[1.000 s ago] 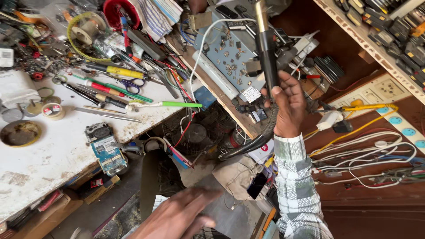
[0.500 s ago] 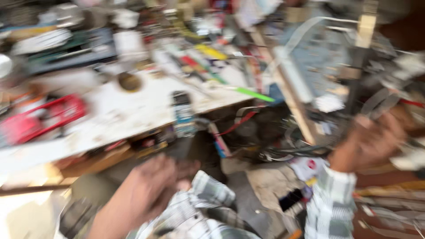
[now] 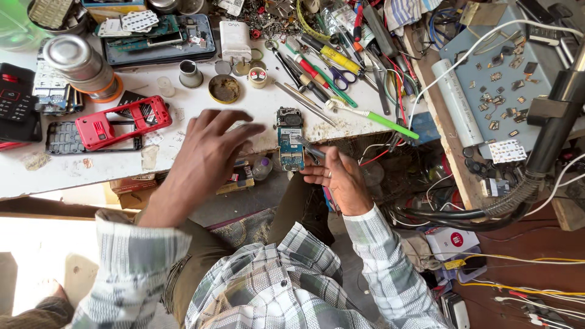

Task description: The person disassembles a red feature phone, removes the battery and back cover, and separates the keypad from the main body. They then use a hot air gun and a small stick to work on the motherboard, followed by brushing the board with a toothbrush.

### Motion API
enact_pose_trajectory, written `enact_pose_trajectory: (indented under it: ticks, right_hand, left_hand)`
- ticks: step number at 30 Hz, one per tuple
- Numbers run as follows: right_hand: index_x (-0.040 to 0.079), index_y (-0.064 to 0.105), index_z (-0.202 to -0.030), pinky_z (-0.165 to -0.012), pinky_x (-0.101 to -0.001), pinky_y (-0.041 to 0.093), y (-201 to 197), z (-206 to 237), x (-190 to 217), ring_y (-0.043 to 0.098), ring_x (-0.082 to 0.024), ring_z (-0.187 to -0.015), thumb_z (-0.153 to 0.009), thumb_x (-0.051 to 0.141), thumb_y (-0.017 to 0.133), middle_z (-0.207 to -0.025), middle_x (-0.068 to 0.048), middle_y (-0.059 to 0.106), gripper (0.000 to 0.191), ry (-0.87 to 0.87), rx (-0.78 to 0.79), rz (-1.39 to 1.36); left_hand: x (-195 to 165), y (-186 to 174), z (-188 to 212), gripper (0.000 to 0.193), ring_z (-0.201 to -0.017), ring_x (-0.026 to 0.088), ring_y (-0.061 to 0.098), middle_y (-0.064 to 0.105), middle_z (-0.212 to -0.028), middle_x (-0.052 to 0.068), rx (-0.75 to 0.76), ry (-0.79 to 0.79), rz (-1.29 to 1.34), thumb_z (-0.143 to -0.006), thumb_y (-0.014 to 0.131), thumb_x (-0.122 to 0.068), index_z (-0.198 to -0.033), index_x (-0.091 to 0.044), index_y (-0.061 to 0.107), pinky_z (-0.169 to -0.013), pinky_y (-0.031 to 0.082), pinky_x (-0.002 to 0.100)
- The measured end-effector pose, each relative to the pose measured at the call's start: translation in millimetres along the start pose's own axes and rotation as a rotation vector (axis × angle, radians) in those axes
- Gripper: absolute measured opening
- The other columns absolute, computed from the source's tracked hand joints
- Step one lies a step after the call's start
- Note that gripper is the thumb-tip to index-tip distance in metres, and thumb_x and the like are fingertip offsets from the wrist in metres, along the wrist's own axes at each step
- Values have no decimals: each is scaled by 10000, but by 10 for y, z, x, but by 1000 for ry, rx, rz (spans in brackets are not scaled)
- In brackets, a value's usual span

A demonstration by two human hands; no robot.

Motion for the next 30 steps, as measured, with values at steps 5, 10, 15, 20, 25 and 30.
enact_pose_trajectory:
  ticks: [5,10,15,20,25,30]
  right_hand:
    - [-41,628,-1152,-803,-388,615,-68,-72,-49,749,-271,-938,-975,536,620,-1048,-174,735,604,111,-24,-51]
    - [-33,679,-1127,-753,-354,611,-144,-145,-91,734,-231,-866,-977,455,661,-979,-156,742,510,165,-25,-120]
    - [3,691,-1146,-735,-319,592,-177,-114,-121,734,-194,-873,-986,377,666,-1007,-122,757,407,175,-88,-182]
    - [2,690,-1207,-773,-298,586,-397,80,-47,736,-173,-933,-992,371,675,-1059,-111,762,427,78,-194,-234]
    - [10,646,-1250,-880,-328,591,-545,-19,-60,726,-196,-1039,-1002,382,645,-1148,-124,742,447,74,-296,-328]
    - [16,614,-1280,-897,-357,593,-497,20,0,731,-220,-1073,-970,577,478,-1194,-142,742,656,114,-138,-257]
  left_hand:
    - [83,228,-353,751,-1301,337,512,575,-1470,82,36,182,-186,-758,619,100,-1387,-306,690,-1027,474,458]
    - [169,355,-564,530,-1304,352,468,528,-1500,53,191,241,-189,-817,677,-92,-1282,-339,732,-916,468,506]
    - [224,389,-646,490,-1320,331,468,519,-1501,17,213,246,-215,-840,642,-80,-1222,-362,763,-940,472,482]
    - [262,405,-690,550,-1340,323,447,492,-1521,14,270,237,-219,-837,619,-50,-1290,-336,744,-988,468,488]
    - [191,454,-730,582,-1390,368,351,356,-1617,5,335,199,-200,-900,539,-30,-1243,-466,714,-1041,433,531]
    - [188,469,-743,412,-1412,373,341,342,-1626,-6,351,197,-204,-983,508,-146,-1185,-425,735,-1055,440,544]
Point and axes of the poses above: each hand's wrist, its own z-axis away from the middle knuckle, its own y-axis out of the palm, x = y × z, the point moved 2 cm from there along -z, towards the middle knuckle
